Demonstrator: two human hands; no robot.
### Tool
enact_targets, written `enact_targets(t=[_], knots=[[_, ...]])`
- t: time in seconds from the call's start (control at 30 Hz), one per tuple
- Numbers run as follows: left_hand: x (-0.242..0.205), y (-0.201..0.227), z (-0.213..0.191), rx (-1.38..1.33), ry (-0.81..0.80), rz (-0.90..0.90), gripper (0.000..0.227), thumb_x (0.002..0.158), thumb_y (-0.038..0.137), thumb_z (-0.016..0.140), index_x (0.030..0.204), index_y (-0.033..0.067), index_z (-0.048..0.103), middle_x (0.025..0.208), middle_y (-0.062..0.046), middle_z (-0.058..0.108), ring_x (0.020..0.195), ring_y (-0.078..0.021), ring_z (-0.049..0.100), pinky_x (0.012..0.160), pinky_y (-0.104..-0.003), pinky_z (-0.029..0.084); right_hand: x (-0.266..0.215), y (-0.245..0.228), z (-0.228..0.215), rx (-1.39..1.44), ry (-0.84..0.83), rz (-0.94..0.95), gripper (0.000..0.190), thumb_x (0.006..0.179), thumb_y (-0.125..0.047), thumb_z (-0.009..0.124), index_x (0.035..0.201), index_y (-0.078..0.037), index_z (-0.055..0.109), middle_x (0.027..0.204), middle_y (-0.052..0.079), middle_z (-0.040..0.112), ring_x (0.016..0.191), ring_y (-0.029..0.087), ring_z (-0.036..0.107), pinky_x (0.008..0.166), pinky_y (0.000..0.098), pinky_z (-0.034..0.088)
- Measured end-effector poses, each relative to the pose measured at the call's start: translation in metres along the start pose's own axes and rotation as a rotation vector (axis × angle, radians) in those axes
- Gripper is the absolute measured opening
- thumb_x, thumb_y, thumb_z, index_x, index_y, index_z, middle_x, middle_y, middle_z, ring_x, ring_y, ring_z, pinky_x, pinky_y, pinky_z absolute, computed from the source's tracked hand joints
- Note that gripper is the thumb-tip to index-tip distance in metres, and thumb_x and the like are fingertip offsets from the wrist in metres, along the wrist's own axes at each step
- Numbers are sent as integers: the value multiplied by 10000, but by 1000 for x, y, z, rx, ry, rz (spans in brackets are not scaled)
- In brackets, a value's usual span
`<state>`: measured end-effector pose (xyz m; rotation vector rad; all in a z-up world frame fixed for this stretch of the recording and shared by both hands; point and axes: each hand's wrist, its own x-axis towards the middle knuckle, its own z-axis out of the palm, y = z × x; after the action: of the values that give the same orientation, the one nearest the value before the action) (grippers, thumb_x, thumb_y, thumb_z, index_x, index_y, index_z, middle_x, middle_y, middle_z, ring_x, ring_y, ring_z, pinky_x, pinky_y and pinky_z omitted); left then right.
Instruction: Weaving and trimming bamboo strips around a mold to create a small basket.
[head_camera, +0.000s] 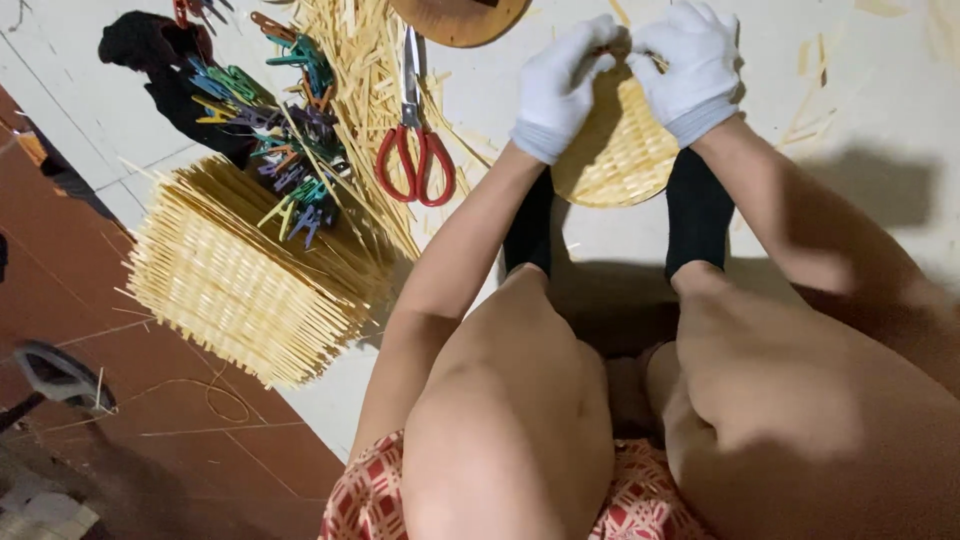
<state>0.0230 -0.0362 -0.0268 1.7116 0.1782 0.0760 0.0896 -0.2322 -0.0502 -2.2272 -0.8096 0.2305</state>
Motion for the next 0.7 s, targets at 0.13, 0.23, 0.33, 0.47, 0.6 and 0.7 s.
enact_targets(t=[0.13,0.23,0.33,0.47,0.6,0.7], knots=[[0,3,4,366,-44,125,331,895,-42,718,1190,90,648,1127,-97,742,1051,-262,748,939,-337,616,-1,5,6,-89,27,-6,140,864,-104,736,997,-146,746,995,50,641,1055,280,596,947,458,401],[2,14,8,312,-60,136,343,893,-65,695,1198,72,621,1211,-118,707,1146,-304,689,1012,-365,576,1,1,2,-143,34,-31,200,819,-86,724,1005,-152,753,998,53,636,1049,283,596,936,450,398],[13,29,20,613,-41,215,412,838,-15,653,1245,31,608,1250,-183,663,1205,-347,581,1034,-466,465,3,-6,-5,-178,-4,20,124,871,-98,767,976,-134,714,1013,97,634,1102,328,604,933,478,424],[32,31,51,1164,-285,273,278,812,190,647,1061,73,688,1041,-128,730,1099,-297,599,947,-537,428,-16,7,-15,-126,-37,160,354,820,-60,740,1174,-73,716,1110,192,619,1064,413,610,890,481,509],[61,-2,66,1423,-414,286,177,798,194,620,870,87,740,846,-158,736,856,-332,700,769,-525,500,-31,42,-46,178,-226,383,508,824,-165,791,1288,-10,655,1117,177,671,916,296,716,774,390,567],[79,-36,19,1150,-251,94,130,842,186,639,845,108,743,770,-191,724,703,-385,710,628,-525,542,-22,46,-74,224,-185,325,293,1083,-217,724,1300,-21,705,1059,144,739,912,259,706,808,378,551]])
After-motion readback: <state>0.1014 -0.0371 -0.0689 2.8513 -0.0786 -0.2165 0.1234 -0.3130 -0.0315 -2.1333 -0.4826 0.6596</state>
